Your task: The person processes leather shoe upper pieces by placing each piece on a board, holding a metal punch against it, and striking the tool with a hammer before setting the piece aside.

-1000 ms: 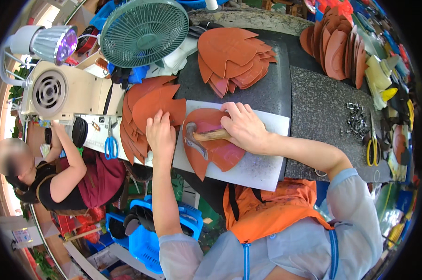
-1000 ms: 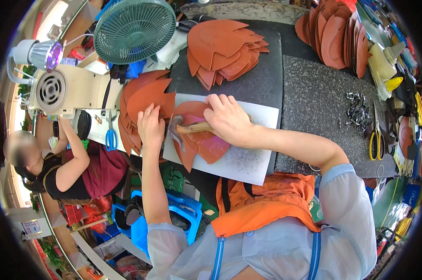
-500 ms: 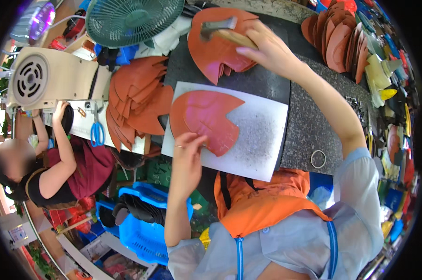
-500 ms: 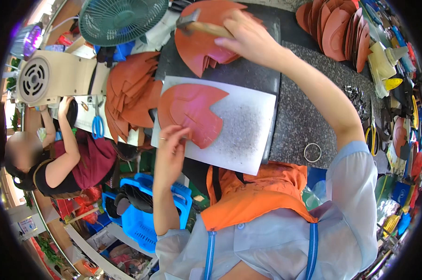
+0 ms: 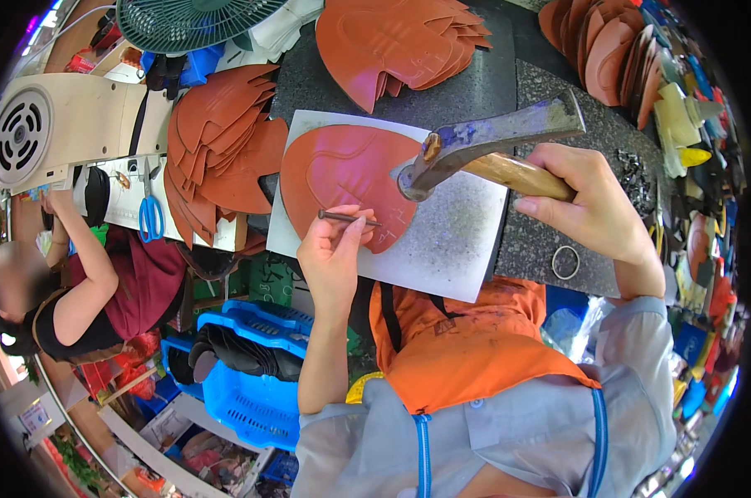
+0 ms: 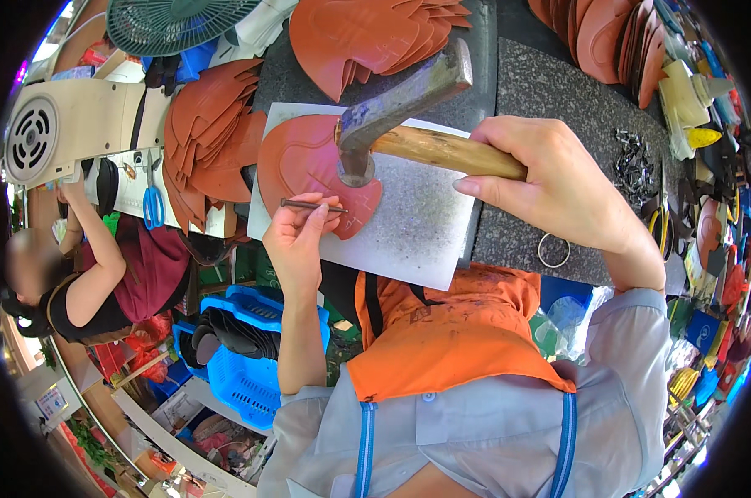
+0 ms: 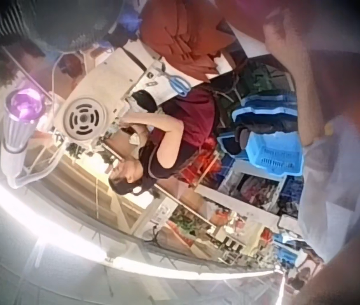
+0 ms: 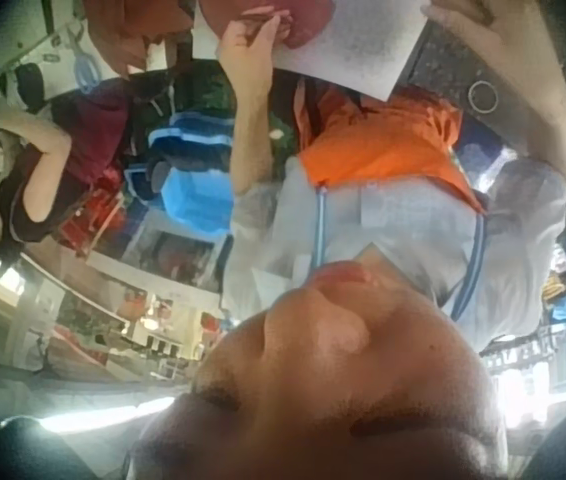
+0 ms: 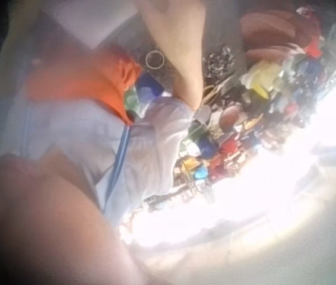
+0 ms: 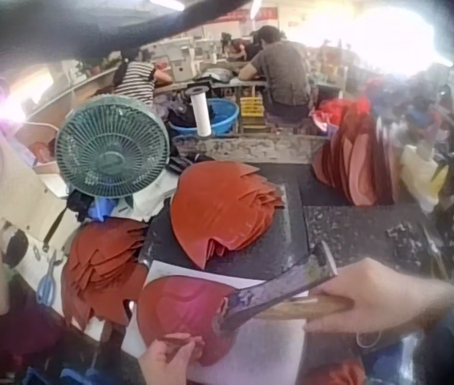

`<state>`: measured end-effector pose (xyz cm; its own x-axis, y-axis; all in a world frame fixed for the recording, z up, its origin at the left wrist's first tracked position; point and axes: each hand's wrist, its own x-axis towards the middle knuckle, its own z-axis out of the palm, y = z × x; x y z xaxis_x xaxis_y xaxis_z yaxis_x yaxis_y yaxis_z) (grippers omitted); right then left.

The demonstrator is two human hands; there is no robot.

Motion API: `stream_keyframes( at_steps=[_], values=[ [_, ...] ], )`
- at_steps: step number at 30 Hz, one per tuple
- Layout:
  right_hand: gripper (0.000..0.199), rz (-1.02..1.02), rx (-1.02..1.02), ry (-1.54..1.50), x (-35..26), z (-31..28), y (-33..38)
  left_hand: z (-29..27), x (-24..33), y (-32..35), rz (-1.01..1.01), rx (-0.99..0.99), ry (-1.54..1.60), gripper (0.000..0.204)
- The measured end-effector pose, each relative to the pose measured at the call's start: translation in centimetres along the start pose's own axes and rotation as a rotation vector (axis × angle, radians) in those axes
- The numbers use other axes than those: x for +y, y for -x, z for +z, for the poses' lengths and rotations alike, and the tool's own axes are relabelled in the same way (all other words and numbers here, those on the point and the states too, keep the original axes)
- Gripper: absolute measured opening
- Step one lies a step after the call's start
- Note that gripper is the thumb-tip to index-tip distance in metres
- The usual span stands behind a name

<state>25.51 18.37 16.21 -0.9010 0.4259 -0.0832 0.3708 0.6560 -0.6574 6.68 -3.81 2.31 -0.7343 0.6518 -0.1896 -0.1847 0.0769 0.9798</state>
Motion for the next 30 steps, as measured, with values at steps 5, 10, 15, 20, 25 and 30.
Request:
stream_keyframes(
  at_steps=[5,10,15,20,25,30],
  values=[
    [0.027,-0.03,0.021,-0.005,-0.3,-0.4,0.1,0.4,0.3,0.1,-0.007,0.01,-0.026,0.01],
    [0.029,-0.186,0.111,-0.104,-1.5,0.4,-0.8,0.0,0.0,0.8,0.084,0.023,-0.223,0.009],
    [0.031,-0.331,-0.153,0.283,-1.2,1.9,-1.3,1.2,-0.5,1.0,0.37,-0.054,-0.544,0.014],
    [0.029,-0.325,-0.037,0.196,-0.4,1.6,-1.1,1.5,-0.6,-0.4,0.005,0.033,0.102,0.012],
    [0.03,-0.213,0.086,0.061,-1.7,-0.4,-0.9,1.9,-0.3,-0.4,0.018,0.022,0.072,0.008],
    [0.035,-0.19,0.1,-0.103,-2.7,-0.9,-1.1,1.8,-0.2,-0.1,0.117,0.021,-0.258,0.006]
  ],
)
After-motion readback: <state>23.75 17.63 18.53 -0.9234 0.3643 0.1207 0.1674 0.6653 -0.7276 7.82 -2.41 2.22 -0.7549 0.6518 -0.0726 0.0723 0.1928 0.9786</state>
